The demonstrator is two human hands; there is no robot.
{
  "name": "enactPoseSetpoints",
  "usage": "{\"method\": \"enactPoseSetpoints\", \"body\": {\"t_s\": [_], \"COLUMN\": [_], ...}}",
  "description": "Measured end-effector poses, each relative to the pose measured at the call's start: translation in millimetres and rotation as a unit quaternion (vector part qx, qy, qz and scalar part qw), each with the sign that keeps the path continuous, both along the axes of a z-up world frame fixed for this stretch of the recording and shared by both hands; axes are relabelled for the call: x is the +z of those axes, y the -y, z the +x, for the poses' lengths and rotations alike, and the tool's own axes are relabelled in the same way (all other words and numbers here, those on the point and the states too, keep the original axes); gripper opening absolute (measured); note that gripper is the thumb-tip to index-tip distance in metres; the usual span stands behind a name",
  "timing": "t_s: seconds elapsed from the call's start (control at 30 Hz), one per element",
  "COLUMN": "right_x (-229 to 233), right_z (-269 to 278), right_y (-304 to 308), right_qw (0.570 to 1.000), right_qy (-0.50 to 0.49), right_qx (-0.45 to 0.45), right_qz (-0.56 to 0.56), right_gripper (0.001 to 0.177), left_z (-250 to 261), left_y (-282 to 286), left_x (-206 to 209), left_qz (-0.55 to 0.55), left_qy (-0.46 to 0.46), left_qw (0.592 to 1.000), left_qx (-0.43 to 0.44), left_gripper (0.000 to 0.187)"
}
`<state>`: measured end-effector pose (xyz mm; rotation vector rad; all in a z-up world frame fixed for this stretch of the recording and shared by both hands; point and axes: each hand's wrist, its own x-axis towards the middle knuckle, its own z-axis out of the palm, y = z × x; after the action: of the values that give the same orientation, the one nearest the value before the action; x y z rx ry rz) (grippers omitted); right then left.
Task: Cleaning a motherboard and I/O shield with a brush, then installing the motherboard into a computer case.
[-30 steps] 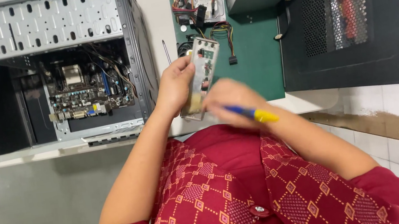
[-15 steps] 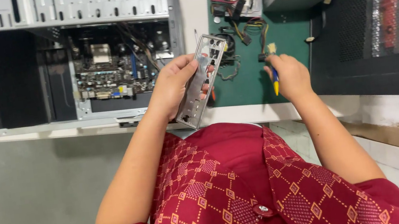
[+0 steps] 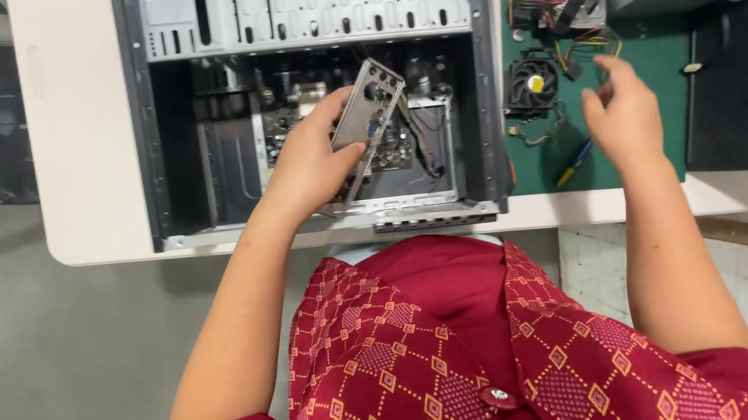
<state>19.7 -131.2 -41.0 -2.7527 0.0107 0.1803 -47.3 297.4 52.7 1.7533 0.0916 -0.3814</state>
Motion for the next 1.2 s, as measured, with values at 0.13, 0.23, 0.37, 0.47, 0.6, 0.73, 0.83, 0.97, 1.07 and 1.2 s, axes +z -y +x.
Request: {"method": "enactPoseSetpoints", "body": {"t_s": [0.13, 0.23, 0.37, 0.47, 0.6, 0.73, 0.83, 0.97, 1.07, 1.2], "right_x": [74, 100, 71, 23, 7, 4, -17, -10, 10, 12], "right_z": [-10, -19, 1, 24, 32, 20, 7, -4, -6, -15], "right_y": [-113, -191, -255, -271, -280, -275, -267, -274, -285, -294], "right_qw": [0.961, 0.935, 0.933, 0.929, 0.923, 0.903, 0.915, 0.904, 0.885, 0.882], "right_qy": [0.151, 0.158, 0.042, -0.061, -0.195, -0.281, -0.264, -0.31, -0.345, -0.301], "right_qx": [0.086, 0.243, 0.34, 0.365, 0.322, 0.322, 0.304, 0.294, 0.311, 0.361], "right_qz": [0.214, 0.205, 0.11, -0.01, -0.082, -0.047, 0.007, 0.018, 0.024, -0.04], "right_gripper": [0.029, 0.026, 0.051, 0.033, 0.02, 0.028, 0.02, 0.023, 0.028, 0.029], "left_z": [10, 26, 46, 62, 74, 61, 41, 22, 11, 0], "left_y": [-30, -45, -56, -63, -73, -79, -87, -100, -104, -105], "left_x": [-3, -33, -56, -79, -98, -91, -120, -123, -111, -106], "left_qz": [0.234, 0.269, 0.28, 0.278, 0.386, 0.382, 0.4, 0.398, 0.359, 0.335], "left_qy": [0.069, 0.148, 0.133, 0.154, 0.129, 0.05, 0.052, 0.02, 0.001, -0.011], "left_qw": [0.96, 0.927, 0.915, 0.909, 0.861, 0.863, 0.877, 0.885, 0.9, 0.916], "left_qx": [-0.14, -0.216, -0.259, -0.27, -0.304, -0.326, -0.26, -0.24, -0.249, -0.22], "left_gripper": [0.041, 0.037, 0.031, 0.019, 0.01, 0.009, 0.015, 0.013, 0.012, 0.013]}}
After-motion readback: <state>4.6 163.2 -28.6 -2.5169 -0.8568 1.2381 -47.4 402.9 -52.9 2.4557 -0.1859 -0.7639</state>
